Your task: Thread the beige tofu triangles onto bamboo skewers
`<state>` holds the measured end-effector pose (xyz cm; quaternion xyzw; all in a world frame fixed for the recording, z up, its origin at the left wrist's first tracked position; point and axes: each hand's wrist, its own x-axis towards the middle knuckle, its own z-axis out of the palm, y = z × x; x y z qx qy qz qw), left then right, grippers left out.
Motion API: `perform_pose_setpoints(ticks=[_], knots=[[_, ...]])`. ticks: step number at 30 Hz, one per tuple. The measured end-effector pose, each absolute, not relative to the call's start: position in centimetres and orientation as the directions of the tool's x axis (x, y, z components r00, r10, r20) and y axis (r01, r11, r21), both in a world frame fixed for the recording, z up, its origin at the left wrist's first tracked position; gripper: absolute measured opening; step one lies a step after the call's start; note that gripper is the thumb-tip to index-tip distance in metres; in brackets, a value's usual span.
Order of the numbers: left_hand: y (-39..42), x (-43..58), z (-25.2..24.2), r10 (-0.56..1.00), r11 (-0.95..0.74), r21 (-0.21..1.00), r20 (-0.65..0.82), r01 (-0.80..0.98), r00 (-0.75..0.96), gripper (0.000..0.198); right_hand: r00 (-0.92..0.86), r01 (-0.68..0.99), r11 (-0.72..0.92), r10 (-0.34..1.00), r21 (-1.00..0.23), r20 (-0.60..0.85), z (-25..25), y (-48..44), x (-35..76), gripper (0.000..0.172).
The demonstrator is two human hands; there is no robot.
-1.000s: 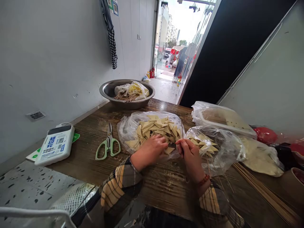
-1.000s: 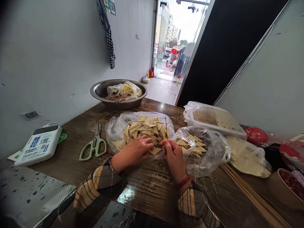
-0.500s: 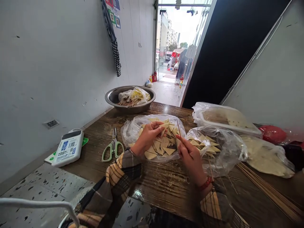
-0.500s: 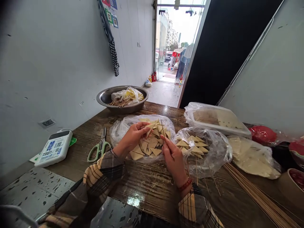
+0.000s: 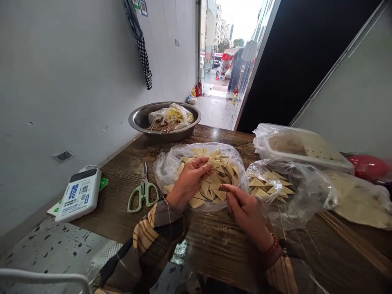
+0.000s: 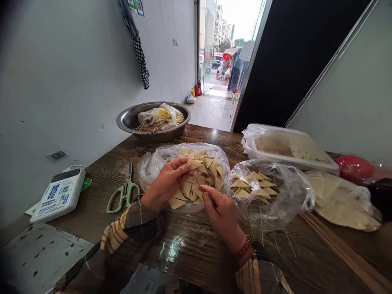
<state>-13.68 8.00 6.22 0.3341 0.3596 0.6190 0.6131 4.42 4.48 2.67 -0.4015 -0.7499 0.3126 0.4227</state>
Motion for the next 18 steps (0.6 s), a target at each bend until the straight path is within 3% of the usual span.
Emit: perform_pose_setpoints(ticks=[7, 13, 18], knots=[[7.9, -13.2, 5.9, 0.998, 0.036, 0.85, -0.061, -0.526, -0.03, 0.032, -0.228, 0.408, 0.561, 0.827, -0.721, 0.515, 3.8, 5.0, 4.6, 0.015], [7.6, -13.5, 5.8, 0.998, 0.06, 0.834, -0.061, -0.548, 0.017, 0.037, -0.278, 0.433, 0.589, 0.807, -0.682, 0.521, 3.4, 4.8, 4.8, 0.031], [7.3, -13.7, 5.9, 0.999, 0.041, 0.813, -0.044, -0.581, 0.009, 0.029, -0.369, 0.428, 0.623, 0.782, -0.655, 0.503, 2.7, 4.1, 4.4, 0.037]])
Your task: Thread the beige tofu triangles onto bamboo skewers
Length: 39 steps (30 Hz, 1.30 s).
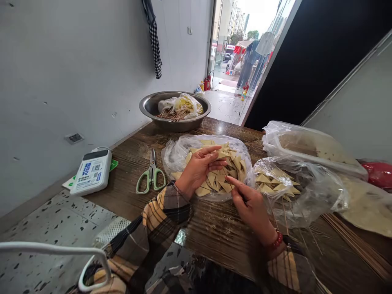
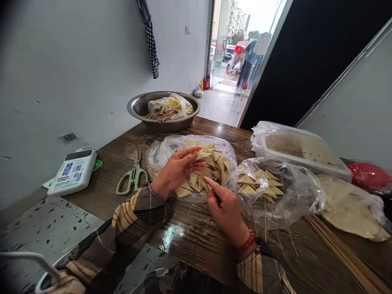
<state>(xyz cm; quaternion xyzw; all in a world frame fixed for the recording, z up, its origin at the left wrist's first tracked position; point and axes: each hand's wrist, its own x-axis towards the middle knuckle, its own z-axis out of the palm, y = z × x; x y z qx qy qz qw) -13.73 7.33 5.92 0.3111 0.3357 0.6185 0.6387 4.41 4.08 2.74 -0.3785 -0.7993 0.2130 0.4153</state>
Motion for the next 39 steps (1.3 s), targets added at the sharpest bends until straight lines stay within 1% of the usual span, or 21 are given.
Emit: perform_pose_setpoints(ticks=[3, 8, 12, 17, 25, 31, 36, 39], knots=[[7.36, -13.87, 5.72, 0.999, 0.045, 0.801, -0.045, -0.596, 0.015, 0.023, -0.401, 0.413, 0.64, 0.767, -0.648, 0.501, 2.43, 3.88, 4.14, 0.039], [7.58, -13.64, 5.35, 0.997, 0.076, 0.801, -0.068, -0.594, 0.036, 0.018, -0.363, 0.436, 0.603, 0.797, -0.668, 0.482, 2.38, 4.32, 4.34, 0.037], [7.72, -13.56, 5.5, 0.994, 0.106, 0.81, -0.102, -0.577, 0.04, 0.019, -0.344, 0.445, 0.571, 0.82, -0.69, 0.457, 2.62, 4.78, 4.74, 0.035], [7.68, -13.69, 5.55, 0.993, 0.119, 0.797, -0.107, -0.592, 0.056, 0.018, -0.343, 0.457, 0.583, 0.812, -0.671, 0.472, 2.57, 4.53, 4.67, 0.033], [7.45, -13.43, 5.38, 0.993, 0.118, 0.801, -0.087, -0.587, 0.081, 0.022, -0.377, 0.443, 0.6, 0.799, -0.667, 0.469, 2.53, 4.3, 4.48, 0.038], [7.57, -13.49, 5.25, 0.993, 0.121, 0.789, -0.091, -0.602, 0.08, 0.02, -0.374, 0.437, 0.577, 0.814, -0.69, 0.445, 2.86, 4.3, 4.36, 0.039], [7.52, -13.46, 5.17, 0.993, 0.11, 0.786, -0.062, -0.609, 0.1, 0.02, -0.376, 0.45, 0.57, 0.819, -0.687, 0.434, 2.95, 4.33, 4.45, 0.04], [7.5, -13.43, 5.25, 0.992, 0.125, 0.787, -0.085, -0.604, 0.094, 0.019, -0.378, 0.448, 0.571, 0.818, -0.688, 0.432, 2.91, 4.35, 4.49, 0.04]])
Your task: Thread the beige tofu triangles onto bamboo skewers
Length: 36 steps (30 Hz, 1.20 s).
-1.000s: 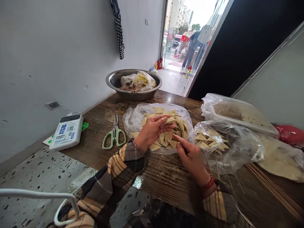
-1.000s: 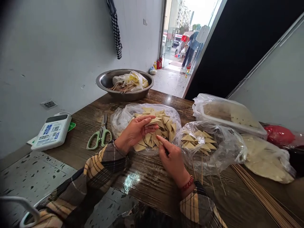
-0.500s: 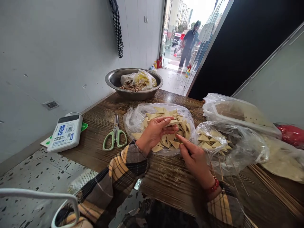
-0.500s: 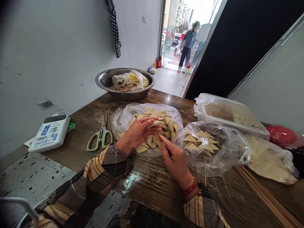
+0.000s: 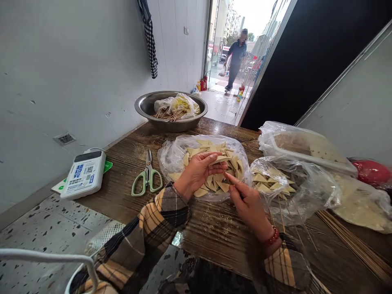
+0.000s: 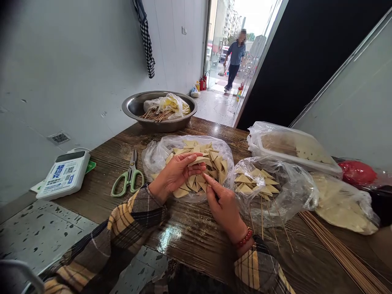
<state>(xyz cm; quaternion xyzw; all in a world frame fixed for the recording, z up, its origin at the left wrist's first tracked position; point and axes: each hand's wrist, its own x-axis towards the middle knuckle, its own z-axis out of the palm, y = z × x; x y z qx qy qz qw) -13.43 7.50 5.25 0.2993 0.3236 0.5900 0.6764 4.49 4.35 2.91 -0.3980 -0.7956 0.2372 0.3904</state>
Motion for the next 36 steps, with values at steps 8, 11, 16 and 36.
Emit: perform_pose_setpoints(ticks=[8, 11, 16, 36], knots=[[7.55, -13.45, 5.27, 0.991, 0.133, 0.786, -0.1, -0.604, 0.088, 0.018, -0.383, 0.464, 0.574, 0.817, -0.675, 0.431, 2.87, 4.36, 4.44, 0.041], [7.46, -13.47, 5.21, 0.992, 0.129, 0.79, -0.097, -0.6, 0.086, 0.019, -0.378, 0.459, 0.576, 0.816, -0.677, 0.438, 2.9, 4.35, 4.41, 0.04], [7.45, -13.42, 5.16, 0.991, 0.13, 0.786, -0.094, -0.604, 0.091, 0.021, -0.378, 0.456, 0.581, 0.812, -0.674, 0.444, 2.94, 4.34, 4.43, 0.04], [7.44, -13.1, 5.21, 0.998, 0.063, 0.836, -0.045, -0.545, 0.046, 0.026, -0.375, 0.463, 0.554, 0.829, -0.692, 0.414, 2.78, 4.6, 4.54, 0.038]])
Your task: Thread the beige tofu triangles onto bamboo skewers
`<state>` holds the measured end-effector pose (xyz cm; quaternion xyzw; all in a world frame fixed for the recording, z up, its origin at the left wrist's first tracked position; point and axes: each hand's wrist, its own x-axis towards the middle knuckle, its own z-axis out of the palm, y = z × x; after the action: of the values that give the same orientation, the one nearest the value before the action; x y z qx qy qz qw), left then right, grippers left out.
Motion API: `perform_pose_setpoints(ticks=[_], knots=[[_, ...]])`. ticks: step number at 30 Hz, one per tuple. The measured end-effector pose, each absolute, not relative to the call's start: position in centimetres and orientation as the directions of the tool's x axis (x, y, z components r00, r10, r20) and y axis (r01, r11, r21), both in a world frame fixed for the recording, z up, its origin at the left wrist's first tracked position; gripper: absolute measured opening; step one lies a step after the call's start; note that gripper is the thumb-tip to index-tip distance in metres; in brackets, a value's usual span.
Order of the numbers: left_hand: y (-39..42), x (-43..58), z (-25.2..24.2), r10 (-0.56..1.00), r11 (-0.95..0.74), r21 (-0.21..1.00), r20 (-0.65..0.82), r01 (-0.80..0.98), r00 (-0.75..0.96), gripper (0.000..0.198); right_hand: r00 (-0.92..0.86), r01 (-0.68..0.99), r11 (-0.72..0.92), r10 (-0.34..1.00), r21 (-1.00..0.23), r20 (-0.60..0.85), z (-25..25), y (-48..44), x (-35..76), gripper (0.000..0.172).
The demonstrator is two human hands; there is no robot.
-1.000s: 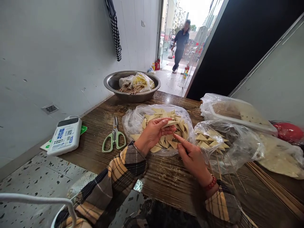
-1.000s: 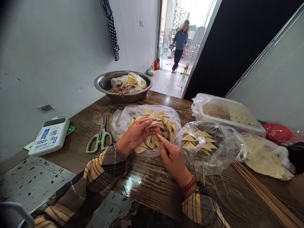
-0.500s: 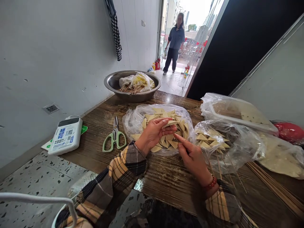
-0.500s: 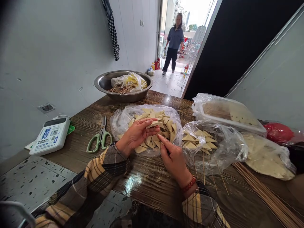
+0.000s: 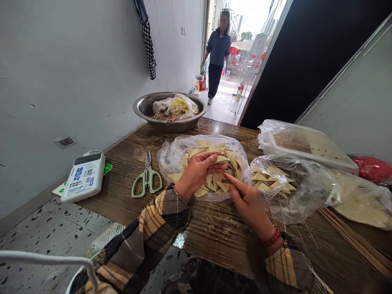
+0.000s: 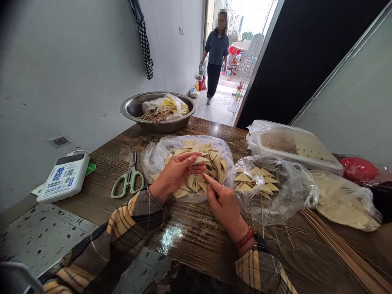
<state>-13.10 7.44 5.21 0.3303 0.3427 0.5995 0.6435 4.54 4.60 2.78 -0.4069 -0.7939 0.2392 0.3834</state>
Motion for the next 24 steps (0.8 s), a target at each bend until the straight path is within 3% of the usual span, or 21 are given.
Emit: perform_pose_setpoints(ticks=[13, 21, 24], knots=[[6.8, -11.6, 5.4, 0.995, -0.08, 0.917, 0.051, -0.39, -0.083, 0.035, -0.302, 0.462, 0.506, 0.862, -0.728, 0.407, 2.1, 4.7, 4.2, 0.039], [6.9, -11.2, 4.6, 0.994, -0.109, 0.939, 0.093, -0.327, -0.062, 0.036, -0.271, 0.421, 0.51, 0.86, -0.75, 0.432, 2.1, 5.1, 3.9, 0.037], [6.7, -11.4, 4.9, 0.995, -0.101, 0.922, 0.098, -0.375, -0.028, 0.047, -0.269, 0.396, 0.532, 0.846, -0.748, 0.46, 2.3, 5.0, 4.0, 0.037]])
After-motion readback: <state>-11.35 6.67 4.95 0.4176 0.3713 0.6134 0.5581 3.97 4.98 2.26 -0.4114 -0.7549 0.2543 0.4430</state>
